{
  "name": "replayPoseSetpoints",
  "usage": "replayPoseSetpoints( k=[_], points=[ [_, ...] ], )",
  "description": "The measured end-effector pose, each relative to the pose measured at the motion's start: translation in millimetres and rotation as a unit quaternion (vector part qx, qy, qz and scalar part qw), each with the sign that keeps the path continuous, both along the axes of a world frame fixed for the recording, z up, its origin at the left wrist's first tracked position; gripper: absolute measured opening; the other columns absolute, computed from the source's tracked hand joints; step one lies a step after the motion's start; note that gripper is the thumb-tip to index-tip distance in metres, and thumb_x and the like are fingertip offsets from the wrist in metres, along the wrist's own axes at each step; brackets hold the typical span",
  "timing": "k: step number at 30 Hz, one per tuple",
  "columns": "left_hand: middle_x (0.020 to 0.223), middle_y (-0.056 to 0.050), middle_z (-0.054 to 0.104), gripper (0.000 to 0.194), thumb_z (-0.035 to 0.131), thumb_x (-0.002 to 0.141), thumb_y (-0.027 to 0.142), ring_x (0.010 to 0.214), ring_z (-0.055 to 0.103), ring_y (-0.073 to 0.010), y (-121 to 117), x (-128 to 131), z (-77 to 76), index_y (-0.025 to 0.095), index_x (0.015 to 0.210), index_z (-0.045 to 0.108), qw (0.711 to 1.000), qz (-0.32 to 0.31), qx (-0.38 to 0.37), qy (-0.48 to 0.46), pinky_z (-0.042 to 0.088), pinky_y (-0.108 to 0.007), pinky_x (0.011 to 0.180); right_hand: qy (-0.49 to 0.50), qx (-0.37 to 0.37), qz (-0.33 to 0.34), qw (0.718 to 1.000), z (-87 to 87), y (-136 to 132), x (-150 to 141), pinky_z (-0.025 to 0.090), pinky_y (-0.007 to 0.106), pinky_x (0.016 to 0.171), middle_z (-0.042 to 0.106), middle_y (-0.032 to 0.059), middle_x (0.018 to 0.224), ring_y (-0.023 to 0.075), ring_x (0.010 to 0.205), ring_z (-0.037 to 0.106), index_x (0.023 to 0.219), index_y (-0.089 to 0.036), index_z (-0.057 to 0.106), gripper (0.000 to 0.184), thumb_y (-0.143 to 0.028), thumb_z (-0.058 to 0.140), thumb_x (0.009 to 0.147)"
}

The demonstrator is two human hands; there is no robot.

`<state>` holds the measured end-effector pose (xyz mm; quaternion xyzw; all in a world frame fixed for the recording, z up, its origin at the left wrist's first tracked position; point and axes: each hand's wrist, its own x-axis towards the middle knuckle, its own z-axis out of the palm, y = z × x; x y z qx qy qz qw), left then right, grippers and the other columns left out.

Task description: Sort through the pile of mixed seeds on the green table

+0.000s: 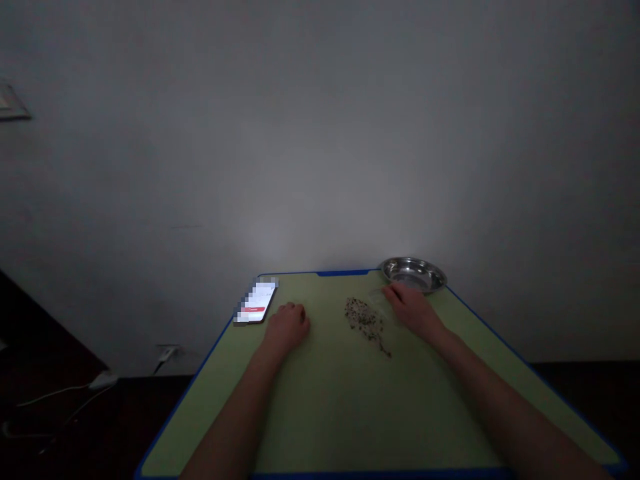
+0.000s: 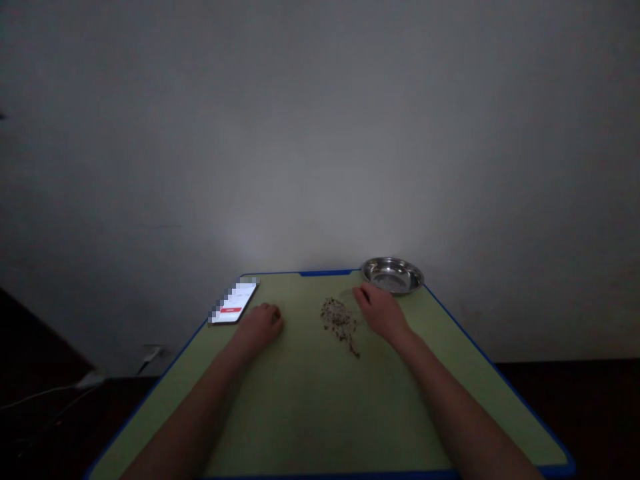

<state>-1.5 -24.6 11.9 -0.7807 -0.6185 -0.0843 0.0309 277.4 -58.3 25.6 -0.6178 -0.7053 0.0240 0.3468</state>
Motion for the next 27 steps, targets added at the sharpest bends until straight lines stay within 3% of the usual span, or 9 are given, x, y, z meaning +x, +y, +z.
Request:
replayPoseSetpoints(
  k=[5, 9, 13, 16, 27],
  points=[
    [0.099, -0.01, 0.061, 0.023, 0.044, 0.082, 0.027, 0.096, 0.054, -0.0218, 10, 0, -12.0, 0.017, 0.093, 0.061, 0.998, -0.007, 0.046, -0.046, 0.041, -0.034, 0.083, 0.082, 0.016, -0.006, 0.997, -19.1, 3, 7, 0.034, 0.024, 0.052, 0.052, -0.001, 0.057, 0.0155, 0.055, 0.05, 0.066, -0.021, 0.043, 0.032, -0.039, 0.031, 0.091],
    [0.098, -0.01, 0.061, 0.023, 0.045, 0.082, 0.026, 0.094, 0.054, -0.02, 16, -6, -17.0, 0.016, 0.091, 0.062, 0.994, -0.025, 0.016, -0.102, 0.04, -0.032, 0.085, 0.132, -0.003, -0.001, 0.991, -26.2, 0, 14, 0.035, 0.023, 0.051, 0.054, -0.0019, 0.057, 0.0139, 0.052, 0.051, 0.068, -0.021, 0.045, 0.027, -0.034, 0.033, 0.088],
    [0.096, -0.009, 0.062, 0.021, 0.045, 0.081, 0.025, 0.092, 0.055, -0.0193, 16, -9, -16.3, 0.015, 0.088, 0.062, 0.989, -0.039, 0.01, -0.145, 0.04, -0.032, 0.085, 0.197, -0.043, 0.003, 0.98, -29.1, 3, 18, 0.036, 0.023, 0.046, 0.058, -0.0026, 0.058, 0.0114, 0.043, 0.048, 0.08, -0.02, 0.05, 0.018, -0.033, 0.038, 0.083],
    [0.095, -0.009, 0.063, 0.02, 0.045, 0.081, 0.025, 0.092, 0.056, -0.0195, 15, -9, -15.8, 0.015, 0.086, 0.062, 0.986, -0.047, 0.004, -0.157, 0.041, -0.032, 0.084, 0.237, -0.079, 0.008, 0.968, -32.3, 6, 19, 0.034, 0.023, 0.041, 0.058, -0.0027, 0.057, 0.0107, 0.037, 0.044, 0.091, -0.018, 0.053, 0.023, -0.034, 0.04, 0.08],
    [0.094, -0.009, 0.062, 0.021, 0.045, 0.08, 0.025, 0.092, 0.056, -0.02, 14, -10, -18.3, 0.015, 0.085, 0.062, 0.982, -0.071, 0.004, -0.177, 0.041, -0.033, 0.085, 0.123, -0.118, 0.025, 0.985, -49.1, 13, 28, 0.043, 0.028, 0.061, 0.063, 0.0019, 0.062, 0.0169, 0.061, 0.059, 0.098, -0.013, 0.065, 0.033, -0.032, 0.043, 0.082]
  ],
)
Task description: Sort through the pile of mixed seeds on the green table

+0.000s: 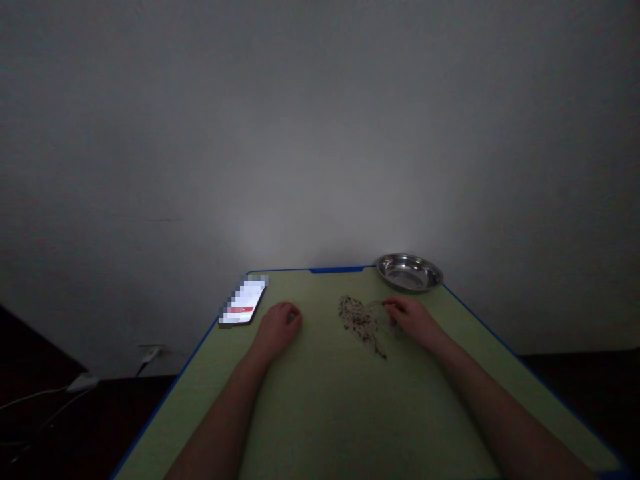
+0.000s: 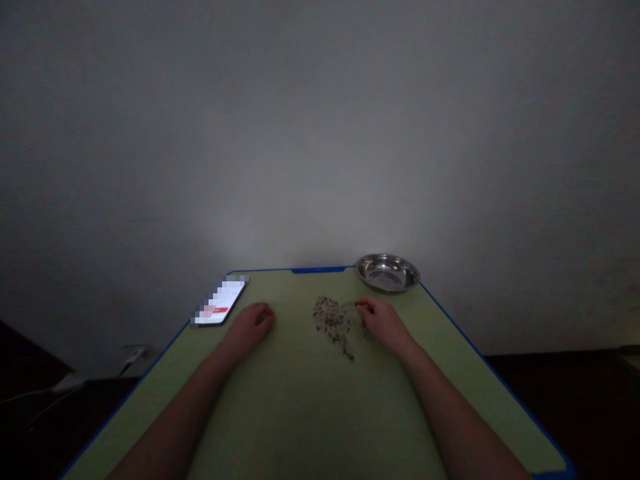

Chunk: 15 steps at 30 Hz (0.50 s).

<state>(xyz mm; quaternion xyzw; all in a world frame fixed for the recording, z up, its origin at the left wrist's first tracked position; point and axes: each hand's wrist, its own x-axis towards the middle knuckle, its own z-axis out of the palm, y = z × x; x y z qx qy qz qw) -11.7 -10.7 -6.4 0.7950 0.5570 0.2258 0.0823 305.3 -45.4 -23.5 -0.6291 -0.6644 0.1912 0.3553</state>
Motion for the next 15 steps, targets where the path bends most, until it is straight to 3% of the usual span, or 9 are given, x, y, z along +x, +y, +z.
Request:
replayPoseSetpoints(
  k=[15],
  points=[
    [0.098, -0.01, 0.063, 0.02, 0.046, 0.079, 0.023, 0.094, 0.056, -0.0197, -3, 5, 3.5, 0.016, 0.087, 0.062, 1.0, 0.013, -0.007, 0.021, 0.041, -0.032, 0.085, -0.06, -0.009, 0.017, 0.998, 5.4, -9, -24, 0.044, 0.03, 0.075, 0.071, 0.0097, 0.095, 0.0214, 0.085, 0.063, 0.098, -0.016, 0.07, 0.032, -0.03, 0.046, 0.083]
  ],
)
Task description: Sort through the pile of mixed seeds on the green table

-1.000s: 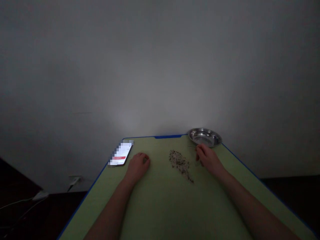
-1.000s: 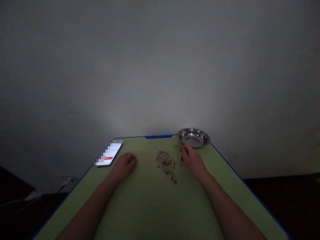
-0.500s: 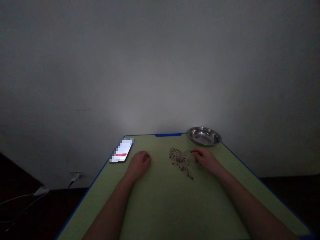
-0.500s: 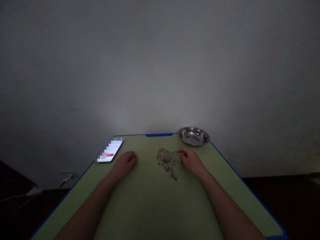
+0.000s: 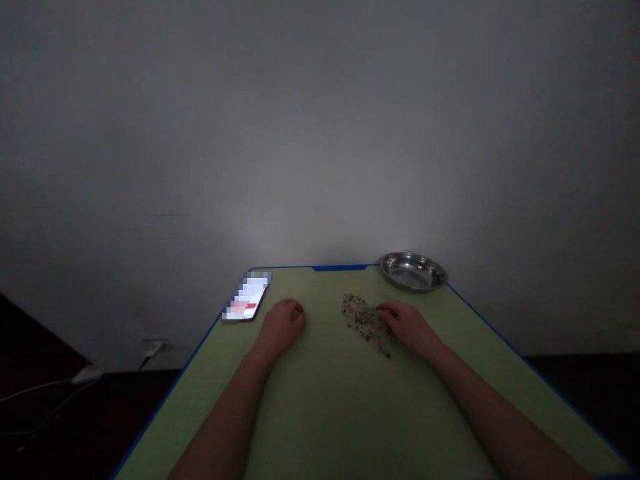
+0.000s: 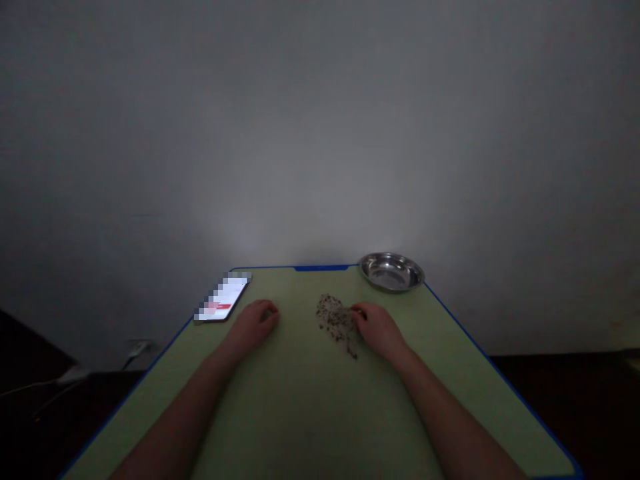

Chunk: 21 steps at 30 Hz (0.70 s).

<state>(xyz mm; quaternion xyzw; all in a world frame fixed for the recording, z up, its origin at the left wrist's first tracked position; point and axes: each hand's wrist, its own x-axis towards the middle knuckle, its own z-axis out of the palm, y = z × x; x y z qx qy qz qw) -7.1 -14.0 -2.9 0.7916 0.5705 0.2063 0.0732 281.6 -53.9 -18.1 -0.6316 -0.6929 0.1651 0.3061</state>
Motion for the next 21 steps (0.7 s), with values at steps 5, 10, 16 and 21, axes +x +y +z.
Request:
replayPoseSetpoints(
  k=[5, 10, 16, 21],
  points=[
    [0.098, -0.009, 0.063, 0.019, 0.046, 0.079, 0.024, 0.095, 0.056, -0.0195, -1, 1, 1.7, 0.016, 0.086, 0.062, 1.0, -0.001, -0.003, 0.005, 0.041, -0.031, 0.086, 0.003, -0.009, 0.005, 1.0, 2.6, -2, -6, 0.044, 0.029, 0.076, 0.071, 0.0079, 0.097, 0.021, 0.088, 0.063, 0.098, -0.018, 0.069, 0.031, -0.03, 0.045, 0.083],
    [0.099, -0.01, 0.063, 0.02, 0.046, 0.079, 0.024, 0.097, 0.055, -0.02, 0, 1, 0.3, 0.016, 0.088, 0.062, 1.0, 0.004, -0.006, 0.009, 0.04, -0.032, 0.088, 0.003, -0.018, 0.013, 1.0, 4.4, -3, -9, 0.044, 0.03, 0.074, 0.072, 0.0085, 0.093, 0.0211, 0.084, 0.064, 0.098, -0.016, 0.07, 0.031, -0.029, 0.045, 0.083],
    [0.097, -0.009, 0.062, 0.021, 0.046, 0.079, 0.025, 0.096, 0.055, -0.0205, 1, 0, -1.6, 0.016, 0.088, 0.062, 1.0, -0.005, -0.003, 0.006, 0.041, -0.033, 0.087, 0.005, -0.003, 0.033, 0.999, 13.0, -13, -20, 0.045, 0.031, 0.075, 0.072, 0.0087, 0.095, 0.0214, 0.084, 0.064, 0.098, -0.017, 0.07, 0.03, -0.029, 0.046, 0.085],
    [0.098, -0.009, 0.062, 0.02, 0.046, 0.079, 0.025, 0.096, 0.055, -0.0206, 1, 0, 0.0, 0.016, 0.087, 0.062, 1.0, -0.003, -0.008, 0.005, 0.041, -0.033, 0.087, 0.0, 0.002, 0.047, 0.999, 17.2, -19, -27, 0.045, 0.032, 0.077, 0.072, 0.008, 0.097, 0.0217, 0.086, 0.064, 0.1, -0.018, 0.069, 0.029, -0.027, 0.047, 0.084]
  ],
)
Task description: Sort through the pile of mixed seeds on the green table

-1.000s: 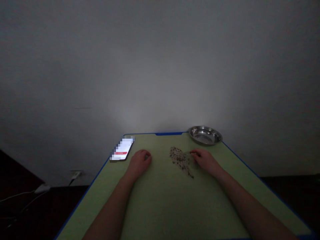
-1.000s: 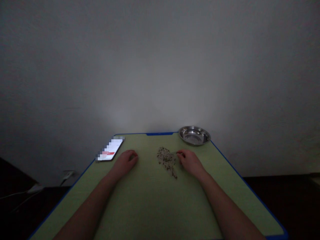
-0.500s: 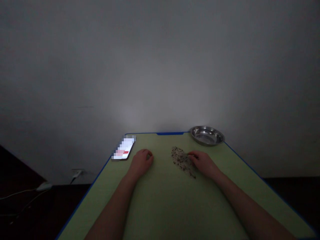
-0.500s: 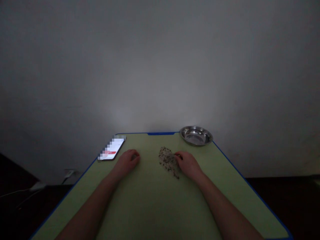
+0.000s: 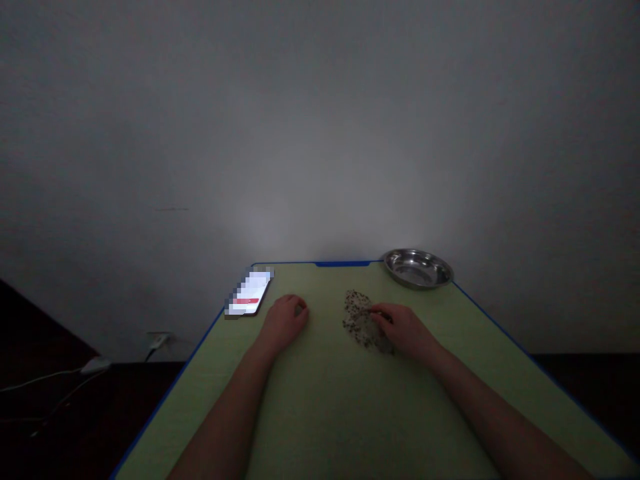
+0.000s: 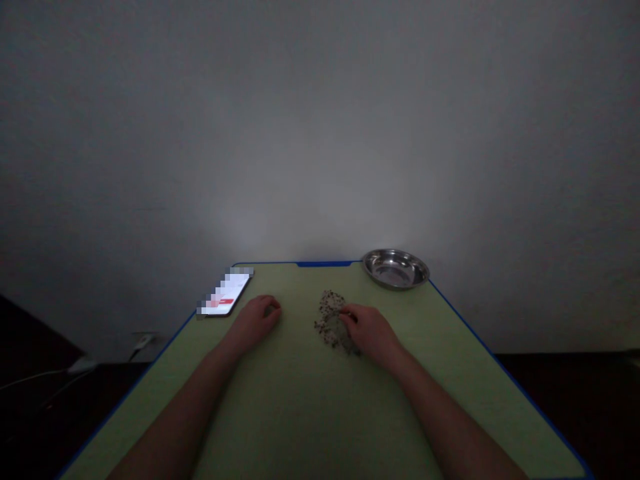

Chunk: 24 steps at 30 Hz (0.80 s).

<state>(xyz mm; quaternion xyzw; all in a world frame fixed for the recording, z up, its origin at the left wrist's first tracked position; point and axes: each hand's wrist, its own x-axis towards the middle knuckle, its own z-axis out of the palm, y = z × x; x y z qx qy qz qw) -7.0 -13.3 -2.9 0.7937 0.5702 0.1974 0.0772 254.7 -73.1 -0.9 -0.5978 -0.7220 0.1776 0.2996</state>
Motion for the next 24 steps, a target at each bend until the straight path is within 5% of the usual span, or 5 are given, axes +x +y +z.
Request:
replayPoseSetpoints(
  k=[7, 18, 24],
  points=[
    [0.096, -0.01, 0.063, 0.019, 0.047, 0.079, 0.024, 0.094, 0.056, -0.0203, 0, 0, -0.1, 0.016, 0.087, 0.062, 1.0, -0.005, 0.008, -0.003, 0.041, -0.032, 0.085, -0.019, 0.003, 0.025, 0.999, -1.5, -4, -6, 0.044, 0.033, 0.081, 0.07, 0.0086, 0.103, 0.0223, 0.091, 0.064, 0.103, -0.019, 0.069, 0.029, -0.026, 0.047, 0.085],
    [0.097, -0.009, 0.063, 0.019, 0.047, 0.08, 0.025, 0.094, 0.055, -0.0202, 0, 0, -0.5, 0.016, 0.087, 0.062, 1.0, -0.005, 0.006, 0.0, 0.041, -0.033, 0.086, -0.016, 0.007, 0.078, 0.997, 5.7, -16, -16, 0.043, 0.026, 0.066, 0.072, 0.0045, 0.085, 0.0171, 0.071, 0.063, 0.097, -0.022, 0.07, 0.024, -0.028, 0.049, 0.085],
    [0.097, -0.009, 0.062, 0.021, 0.047, 0.079, 0.027, 0.094, 0.055, -0.0209, 2, -2, -3.4, 0.016, 0.088, 0.063, 1.0, -0.009, 0.007, -0.011, 0.042, -0.034, 0.085, 0.003, 0.015, 0.044, 0.999, 9.5, -12, -2, 0.042, 0.027, 0.064, 0.071, 0.0044, 0.08, 0.0171, 0.068, 0.062, 0.094, -0.02, 0.067, 0.023, -0.027, 0.048, 0.083]
  ],
)
